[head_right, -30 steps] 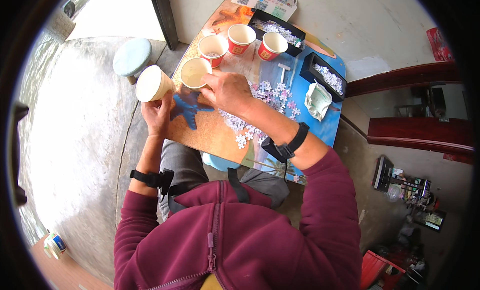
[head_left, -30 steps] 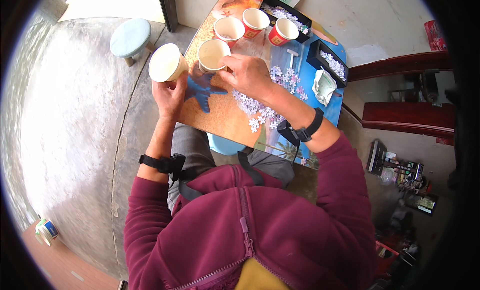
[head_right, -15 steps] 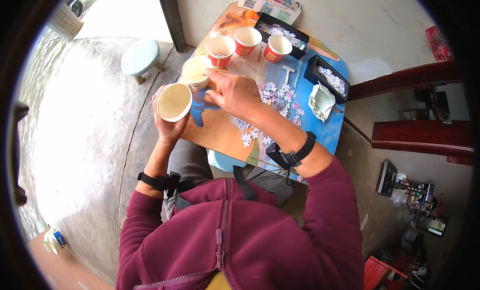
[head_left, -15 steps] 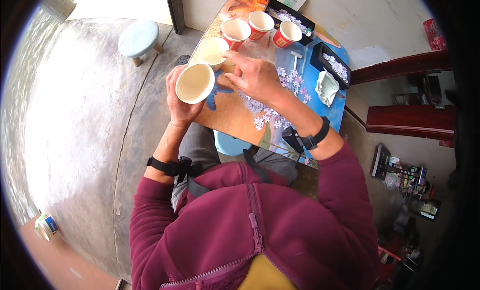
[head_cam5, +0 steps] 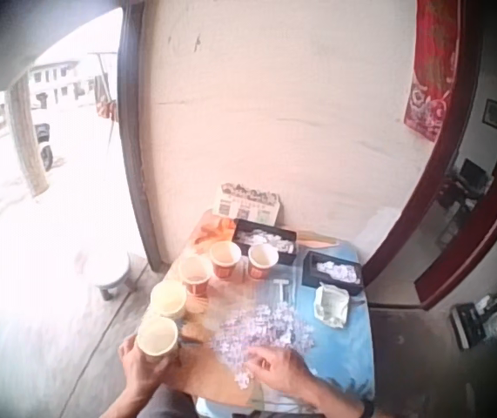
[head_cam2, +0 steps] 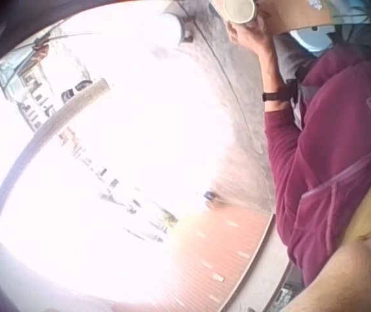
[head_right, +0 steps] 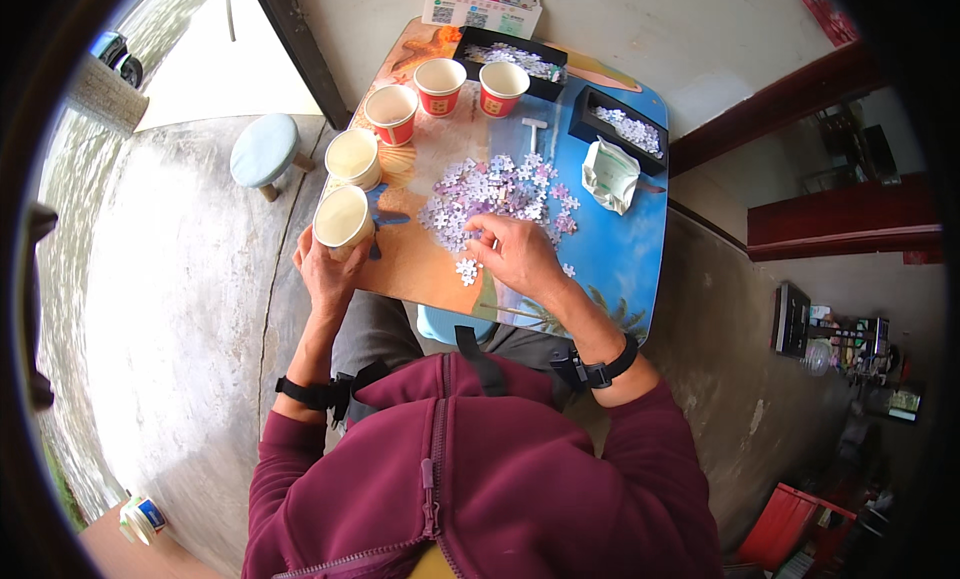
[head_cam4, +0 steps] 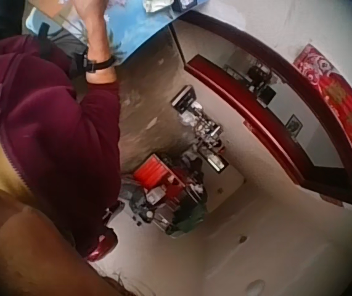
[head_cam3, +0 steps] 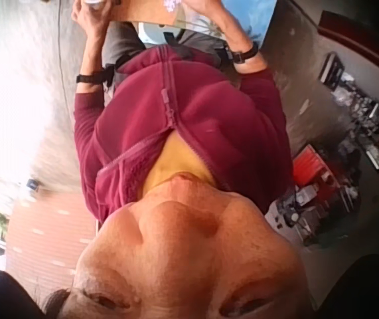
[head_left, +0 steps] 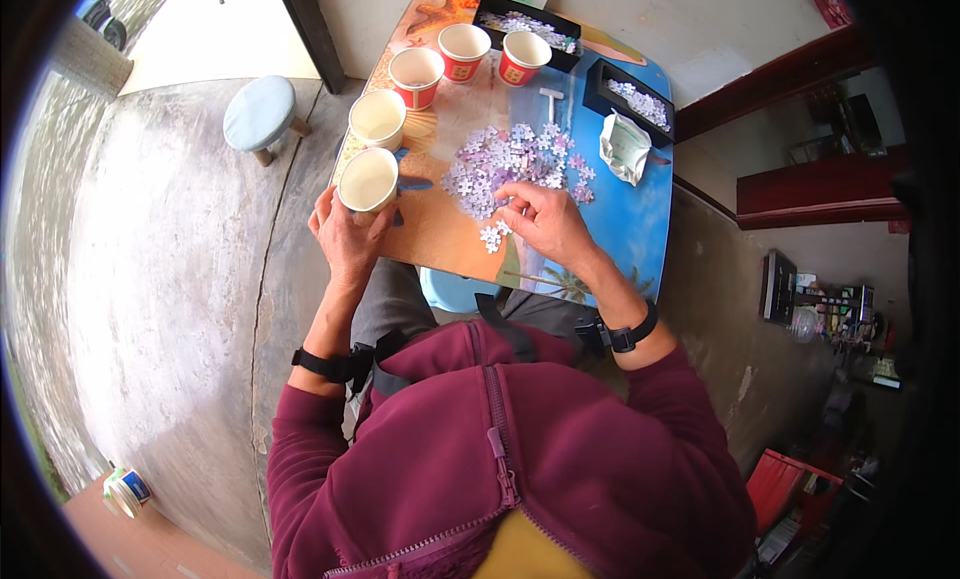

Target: The person sorts and connects small puzzle pieces on a table. They handle pieces by hand, occasionally placing them into paper cups, and continue assembling the puzzle without using tools.

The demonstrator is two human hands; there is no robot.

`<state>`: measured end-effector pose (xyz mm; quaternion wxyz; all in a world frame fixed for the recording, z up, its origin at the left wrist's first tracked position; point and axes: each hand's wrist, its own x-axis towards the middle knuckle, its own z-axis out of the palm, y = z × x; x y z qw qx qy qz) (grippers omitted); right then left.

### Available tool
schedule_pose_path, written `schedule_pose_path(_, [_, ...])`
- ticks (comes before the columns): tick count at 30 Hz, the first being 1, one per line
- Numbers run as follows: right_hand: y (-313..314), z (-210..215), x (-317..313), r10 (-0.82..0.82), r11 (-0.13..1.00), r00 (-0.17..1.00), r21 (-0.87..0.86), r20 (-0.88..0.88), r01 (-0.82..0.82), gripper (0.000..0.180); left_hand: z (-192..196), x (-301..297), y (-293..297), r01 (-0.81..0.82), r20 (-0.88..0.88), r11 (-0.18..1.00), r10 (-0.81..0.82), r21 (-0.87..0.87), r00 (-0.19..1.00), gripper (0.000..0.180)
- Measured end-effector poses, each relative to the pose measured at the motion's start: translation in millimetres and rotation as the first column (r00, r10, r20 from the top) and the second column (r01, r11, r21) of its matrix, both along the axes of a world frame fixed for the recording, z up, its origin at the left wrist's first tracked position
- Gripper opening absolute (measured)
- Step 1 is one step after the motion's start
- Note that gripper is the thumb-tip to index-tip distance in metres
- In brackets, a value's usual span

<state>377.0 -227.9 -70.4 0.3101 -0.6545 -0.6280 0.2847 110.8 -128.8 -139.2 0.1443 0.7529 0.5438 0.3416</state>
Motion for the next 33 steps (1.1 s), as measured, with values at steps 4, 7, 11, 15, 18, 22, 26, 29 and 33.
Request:
schedule_pose_path(4, [-24,-13,19,-0.121,0.992,0.992,-0.031,-0.029,0.120,0.021,0,-2,0,0.019,0.001,0.999,-0.019,-0.031,1.000,0.067])
schedule_pose_path(7, [-39,-17,34,-0.224,0.972,0.974,-0.077,-0.035,0.221,0.018,6,-6,-11,-0.001,0.100,0.996,-0.008,0.084,0.995,0.075])
schedule_pose_path(11, [-46,-23,48,-0.258,0.966,0.964,-0.024,-0.062,0.257,0.014,23,-8,-34,0.057,0.092,0.931,-0.096,0.360,0.991,0.070])
schedule_pose_path(15, [-37,-26,70,-0.166,0.985,0.933,0.002,0.319,0.174,0.020,33,9,-55,0.507,-0.062,0.790,-0.520,0.345,0.852,0.032])
schedule_pose_path(18, [-24,-27,74,-0.242,0.968,0.887,0.164,0.394,0.192,0.014,29,37,-58,0.626,-0.082,0.750,-0.625,0.212,0.777,0.027])
schedule_pose_path(22, [-19,-20,66,-0.226,0.967,0.922,0.190,0.313,0.173,0.024,15,69,-55,0.547,0.171,0.832,-0.555,0.095,0.814,0.023])
schedule_pose_path(26, [-5,-17,52,-0.140,0.980,0.920,0.183,0.365,0.077,0.040,2,81,-51,0.543,0.262,0.799,-0.483,-0.259,0.836,0.020])
schedule_pose_path(29, [11,-20,33,-0.081,0.986,0.904,0.167,0.419,0.011,0.058,-5,87,-51,0.539,0.317,0.836,-0.486,-0.104,0.814,0.019])
schedule_pose_path(33, [30,-27,13,-0.026,0.998,0.815,0.059,0.579,-0.010,0.060,-12,84,-40,0.624,0.620,0.771,-0.430,-0.126,0.656,0.017])
